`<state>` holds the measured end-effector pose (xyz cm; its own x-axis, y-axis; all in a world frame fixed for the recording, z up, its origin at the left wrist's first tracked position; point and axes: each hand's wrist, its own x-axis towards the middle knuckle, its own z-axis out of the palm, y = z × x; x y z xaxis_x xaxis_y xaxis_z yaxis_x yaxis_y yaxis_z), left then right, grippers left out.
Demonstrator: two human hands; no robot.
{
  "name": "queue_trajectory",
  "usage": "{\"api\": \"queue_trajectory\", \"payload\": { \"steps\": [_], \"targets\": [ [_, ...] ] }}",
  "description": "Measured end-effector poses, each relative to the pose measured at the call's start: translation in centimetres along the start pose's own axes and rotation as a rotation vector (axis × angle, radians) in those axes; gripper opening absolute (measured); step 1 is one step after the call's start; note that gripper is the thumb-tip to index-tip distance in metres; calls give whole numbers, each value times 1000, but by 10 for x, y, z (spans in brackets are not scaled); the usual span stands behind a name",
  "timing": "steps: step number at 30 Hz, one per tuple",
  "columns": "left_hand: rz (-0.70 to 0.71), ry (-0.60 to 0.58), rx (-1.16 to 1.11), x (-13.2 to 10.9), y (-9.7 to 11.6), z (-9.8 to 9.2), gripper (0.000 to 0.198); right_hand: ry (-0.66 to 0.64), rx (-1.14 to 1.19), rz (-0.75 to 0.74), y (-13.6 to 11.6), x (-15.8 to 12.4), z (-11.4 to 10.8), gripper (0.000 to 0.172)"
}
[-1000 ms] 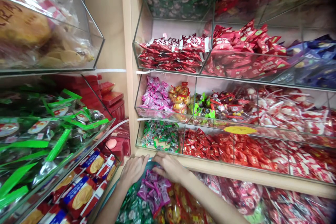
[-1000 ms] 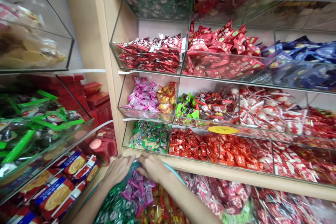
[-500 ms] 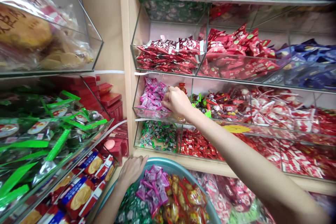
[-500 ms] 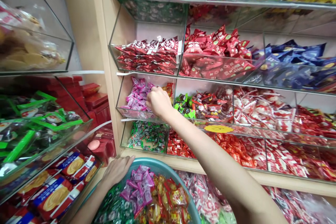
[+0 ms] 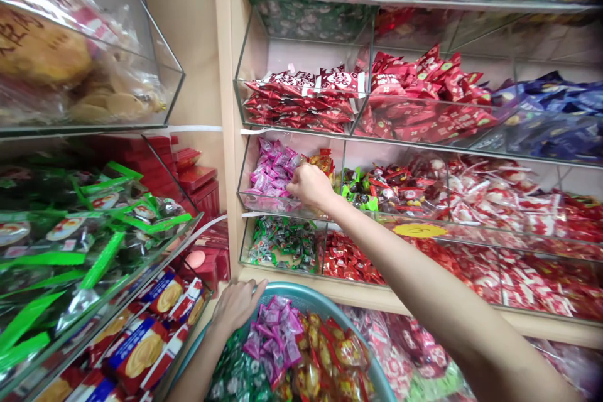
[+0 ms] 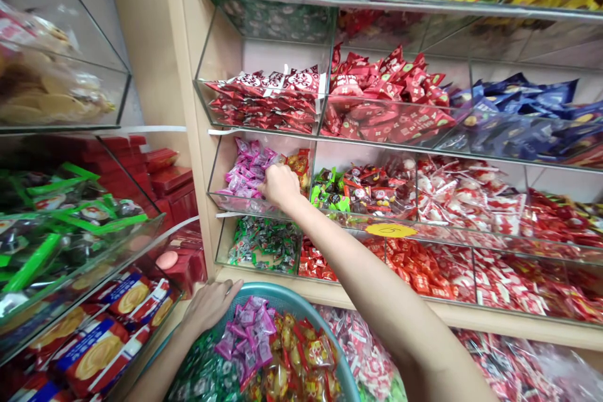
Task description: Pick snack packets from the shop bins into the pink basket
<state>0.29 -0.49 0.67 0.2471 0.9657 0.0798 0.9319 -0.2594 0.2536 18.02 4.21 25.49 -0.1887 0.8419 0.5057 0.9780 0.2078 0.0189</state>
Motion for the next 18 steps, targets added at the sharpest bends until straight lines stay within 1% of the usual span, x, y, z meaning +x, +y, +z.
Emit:
{"api": "queue_trajectory", "payload": {
  "steps": [4, 7, 9, 12, 14, 15, 16, 18],
  "targets": [
    [-5, 8, 5, 1, 0, 2, 75, 30, 80, 135, 2, 8, -3, 22],
    [-13, 1, 11, 1, 0, 2, 75, 77, 163, 170, 6, 14, -7, 18],
    [-14, -11, 11, 1, 0, 1, 75, 133, 235, 165, 9, 15, -12, 16],
    [-2, -21, 25, 1, 1, -1, 76, 274, 349, 88, 9, 6, -24, 15],
    [7, -18, 41, 1, 1, -1, 76, 359, 426, -19, 5, -12, -34, 14],
    [11, -16, 48, 1, 2, -1, 75, 380, 467, -85, 2, -25, -38, 14],
    [13, -17, 53, 1, 2, -1, 75, 382, 509, -154, -1, -39, -41, 15],
    [15, -22, 58, 2, 1, 0, 75, 321, 602, -272, -8, -73, -38, 14]
  ]
}}
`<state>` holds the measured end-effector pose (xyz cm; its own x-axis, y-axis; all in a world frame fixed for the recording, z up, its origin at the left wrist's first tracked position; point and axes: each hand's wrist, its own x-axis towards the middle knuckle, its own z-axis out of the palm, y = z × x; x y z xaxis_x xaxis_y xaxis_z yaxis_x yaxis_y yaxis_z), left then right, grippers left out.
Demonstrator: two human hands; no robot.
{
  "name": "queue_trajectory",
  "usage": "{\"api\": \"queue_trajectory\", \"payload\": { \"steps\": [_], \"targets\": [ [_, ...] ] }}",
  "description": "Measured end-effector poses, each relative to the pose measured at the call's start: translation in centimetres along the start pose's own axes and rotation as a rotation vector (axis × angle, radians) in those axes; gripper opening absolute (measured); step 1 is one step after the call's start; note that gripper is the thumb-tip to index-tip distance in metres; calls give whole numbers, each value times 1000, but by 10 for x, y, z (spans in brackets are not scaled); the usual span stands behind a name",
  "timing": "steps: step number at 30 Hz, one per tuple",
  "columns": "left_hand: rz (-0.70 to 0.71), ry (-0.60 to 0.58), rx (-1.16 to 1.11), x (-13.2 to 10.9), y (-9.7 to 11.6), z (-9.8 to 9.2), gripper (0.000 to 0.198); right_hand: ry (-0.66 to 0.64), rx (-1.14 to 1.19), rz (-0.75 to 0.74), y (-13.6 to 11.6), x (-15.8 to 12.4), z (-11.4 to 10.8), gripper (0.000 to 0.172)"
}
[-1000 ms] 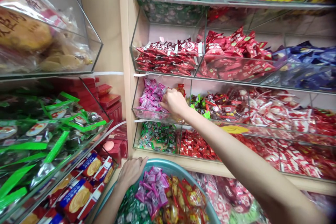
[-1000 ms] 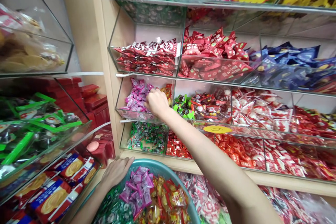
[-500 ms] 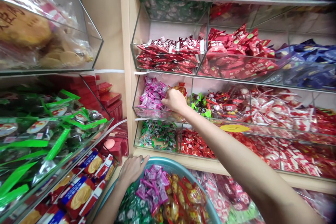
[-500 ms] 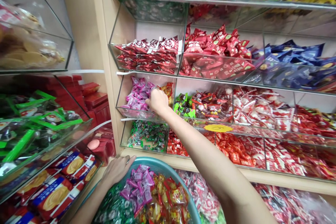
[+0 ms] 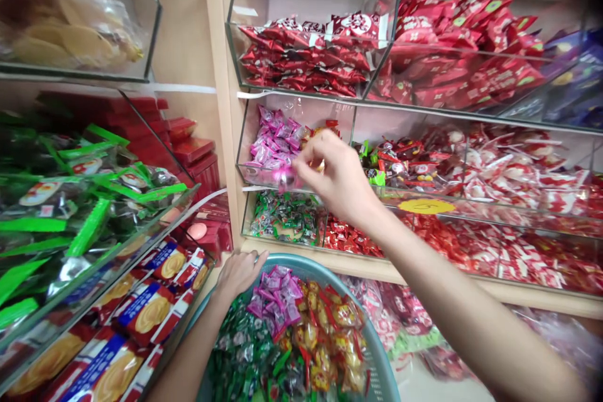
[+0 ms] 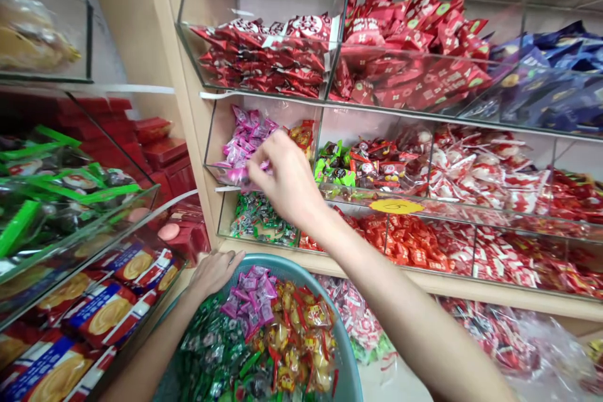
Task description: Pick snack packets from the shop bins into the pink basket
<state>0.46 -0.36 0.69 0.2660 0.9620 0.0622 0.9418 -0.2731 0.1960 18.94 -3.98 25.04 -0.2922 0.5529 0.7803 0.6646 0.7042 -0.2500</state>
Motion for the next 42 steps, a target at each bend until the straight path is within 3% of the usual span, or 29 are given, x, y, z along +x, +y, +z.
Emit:
{"api": "queue_trajectory", "payload": {
  "steps": [3, 6, 10, 14, 21, 28, 32, 35, 37, 40, 42],
  "targets": [
    [-5, -4, 5, 0, -1, 2, 76, -208, 171, 69, -3, -57, 16, 14],
    [-11, -8, 6, 0, -1, 2, 76, -422, 253, 299, 21, -112, 49, 14],
    [-12, 4, 1, 0, 0, 1, 75, -462, 70, 486, 64, -157, 86, 15],
    [0, 9, 2, -1, 1, -1, 74, -476, -68, 558, 77, -171, 99, 17],
    [-9, 11, 4, -1, 1, 0, 73, -571, -294, 587, 63, -175, 100, 16],
    [-28, -3, -29, -2, 2, -1, 72, -598, -285, 603, 69, -184, 108, 16],
    [-27, 18, -28, -3, 1, -1, 73, -606, -349, 552, 61, -178, 107, 21],
    [-28, 17, -49, -3, 1, -1, 74, -544, -339, 437, 48, -158, 93, 24],
    [-34, 14, -64, -3, 1, -1, 73, -450, -276, 277, 38, -135, 79, 27],
    [-32, 17, -60, -3, 1, 0, 73, -282, -224, 3, 27, -85, 55, 29],
    [-19, 31, -50, -3, 0, 0, 74, -186, -217, -104, 27, -45, 44, 27]
  ]
}}
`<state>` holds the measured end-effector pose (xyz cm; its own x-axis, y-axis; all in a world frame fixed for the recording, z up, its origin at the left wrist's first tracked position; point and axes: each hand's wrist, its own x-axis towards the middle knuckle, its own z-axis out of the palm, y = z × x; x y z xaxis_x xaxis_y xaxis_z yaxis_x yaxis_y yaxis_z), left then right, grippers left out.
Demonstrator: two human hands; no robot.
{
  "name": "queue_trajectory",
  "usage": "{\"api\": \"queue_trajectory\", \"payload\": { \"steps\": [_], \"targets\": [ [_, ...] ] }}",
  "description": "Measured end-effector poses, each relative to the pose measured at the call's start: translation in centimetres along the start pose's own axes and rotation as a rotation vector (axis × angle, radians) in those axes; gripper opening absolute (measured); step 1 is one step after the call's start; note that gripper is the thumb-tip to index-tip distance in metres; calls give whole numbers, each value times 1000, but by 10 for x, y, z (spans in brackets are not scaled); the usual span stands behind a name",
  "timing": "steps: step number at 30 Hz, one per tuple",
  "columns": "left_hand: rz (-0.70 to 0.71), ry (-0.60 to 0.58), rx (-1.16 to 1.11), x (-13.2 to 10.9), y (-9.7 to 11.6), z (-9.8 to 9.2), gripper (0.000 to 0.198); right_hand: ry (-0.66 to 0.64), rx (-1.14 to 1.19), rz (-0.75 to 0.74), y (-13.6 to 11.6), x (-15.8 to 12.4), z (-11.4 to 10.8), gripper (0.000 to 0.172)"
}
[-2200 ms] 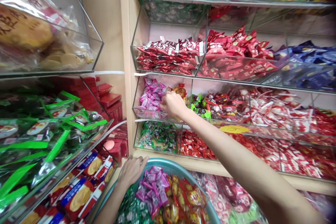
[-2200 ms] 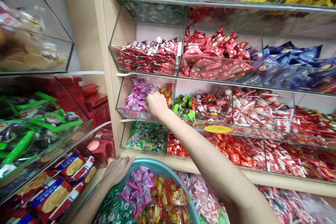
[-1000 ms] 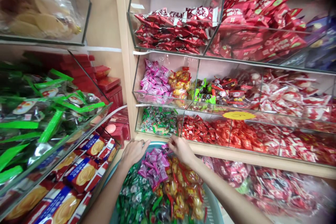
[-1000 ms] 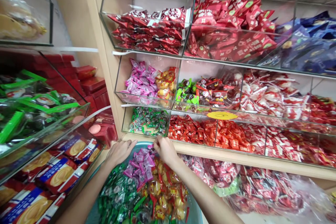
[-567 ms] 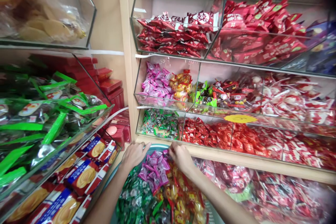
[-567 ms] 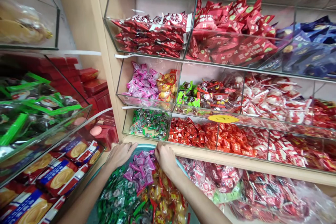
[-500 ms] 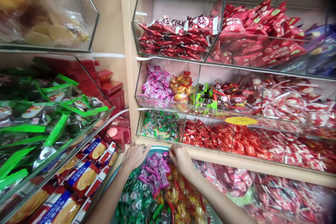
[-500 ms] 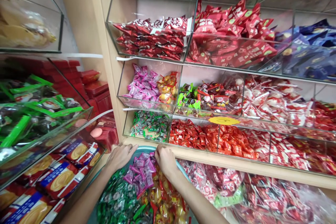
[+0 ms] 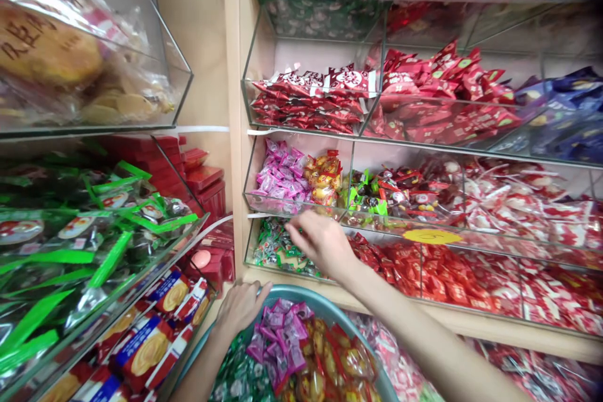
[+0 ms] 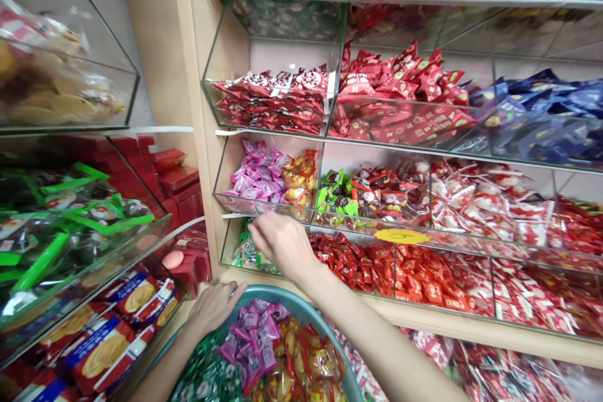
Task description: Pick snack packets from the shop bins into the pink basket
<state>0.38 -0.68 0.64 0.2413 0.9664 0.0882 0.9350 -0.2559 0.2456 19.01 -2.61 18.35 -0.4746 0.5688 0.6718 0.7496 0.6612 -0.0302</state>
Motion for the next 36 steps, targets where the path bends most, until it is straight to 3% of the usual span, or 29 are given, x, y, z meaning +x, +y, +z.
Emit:
{"api": "queue_trajectory", "payload": {
  "steps": [2, 5, 9, 16, 23, 31, 36],
  "targets": [
    [4, 12, 4, 0, -1, 0, 74, 72, -2, -3, 12, 38, -9, 20],
    [4, 18, -6, 1, -2, 1, 74, 93, -22, 44, 35, 86, -4, 14],
    [5, 22, -20, 1, -3, 2, 74, 27, -20, -38, 56, 118, 16, 19],
    [-6, 14, -21, -1, -1, -1, 72, 33, 21, -126, 60, 129, 29, 20],
    [-8, -5, -16, 0, 0, -2, 72, 21, -44, -117, 62, 129, 38, 23],
    [-9, -8, -10, 0, 0, -1, 71, 36, 115, -46, 61, 124, 30, 14],
    [-11, 0, -10, -1, 0, -3, 72, 137, 240, 36, 59, 124, 22, 11]
  ]
}}
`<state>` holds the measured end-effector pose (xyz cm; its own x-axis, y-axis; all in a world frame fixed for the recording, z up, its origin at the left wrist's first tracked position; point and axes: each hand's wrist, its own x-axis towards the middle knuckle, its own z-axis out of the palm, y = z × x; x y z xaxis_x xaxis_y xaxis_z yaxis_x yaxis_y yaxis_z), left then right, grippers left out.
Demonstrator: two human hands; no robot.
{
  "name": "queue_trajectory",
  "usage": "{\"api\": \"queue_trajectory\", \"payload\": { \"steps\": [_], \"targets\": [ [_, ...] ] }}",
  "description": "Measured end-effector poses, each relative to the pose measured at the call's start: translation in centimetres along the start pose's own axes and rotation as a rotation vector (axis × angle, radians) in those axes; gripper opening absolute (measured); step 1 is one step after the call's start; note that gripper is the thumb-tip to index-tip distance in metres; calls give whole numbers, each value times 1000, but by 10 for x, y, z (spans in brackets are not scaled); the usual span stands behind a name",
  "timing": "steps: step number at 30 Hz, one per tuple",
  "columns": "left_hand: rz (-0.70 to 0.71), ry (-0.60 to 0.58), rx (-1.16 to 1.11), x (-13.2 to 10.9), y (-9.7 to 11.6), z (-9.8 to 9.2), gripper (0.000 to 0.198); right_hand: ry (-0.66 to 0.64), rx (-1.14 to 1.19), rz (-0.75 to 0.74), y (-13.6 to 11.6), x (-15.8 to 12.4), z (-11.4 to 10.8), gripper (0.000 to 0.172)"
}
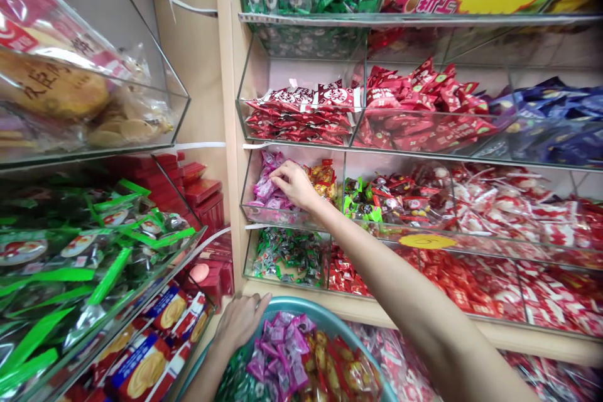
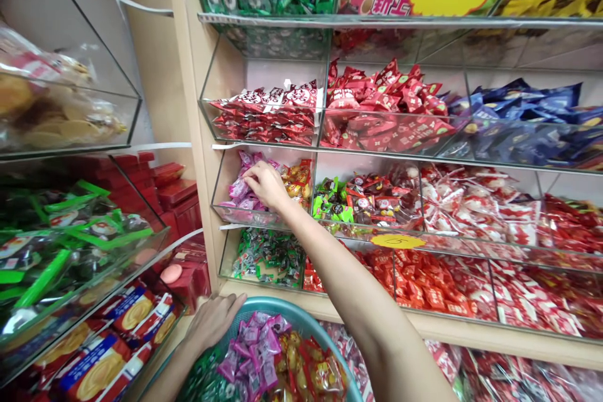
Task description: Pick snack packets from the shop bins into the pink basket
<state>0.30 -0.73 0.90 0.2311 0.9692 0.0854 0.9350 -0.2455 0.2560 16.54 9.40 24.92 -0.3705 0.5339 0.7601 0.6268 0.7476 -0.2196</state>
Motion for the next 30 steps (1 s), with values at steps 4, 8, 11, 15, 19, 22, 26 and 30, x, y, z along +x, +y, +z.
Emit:
{"api": "queue_trajectory", "payload": {
  "steps": [4, 8, 11, 15, 19, 22, 26, 30],
  "targets": [
    [10, -11, 2, 1, -1, 0, 73, 142, 79, 18, -5, -2, -20, 9],
    [0, -20, 6, 2, 0, 0, 72, 213, 74, -75, -25, -26, -50, 9],
    [-4, -33, 9, 2, 0, 0, 73, 141, 60, -123, -49, -66, -65, 11],
    [8, -31, 21, 2, 0, 3, 76, -183, 30, -68, -64, -135, -55, 15],
    [-4, -23, 13, 2, -1, 5, 75, -524, -1, 8, -51, -191, -16, 21],
    [-6, -14, 21, 2, -1, 5, 76, -641, -41, 122, -40, -213, 12, 19],
    [-1, -22, 20, 3, -2, 6, 76, -687, -142, 348, -42, -226, 37, 18],
    [19, -27, 31, 5, -5, 9, 72, -637, -155, 484, -49, -231, 56, 18]
  ]
}}
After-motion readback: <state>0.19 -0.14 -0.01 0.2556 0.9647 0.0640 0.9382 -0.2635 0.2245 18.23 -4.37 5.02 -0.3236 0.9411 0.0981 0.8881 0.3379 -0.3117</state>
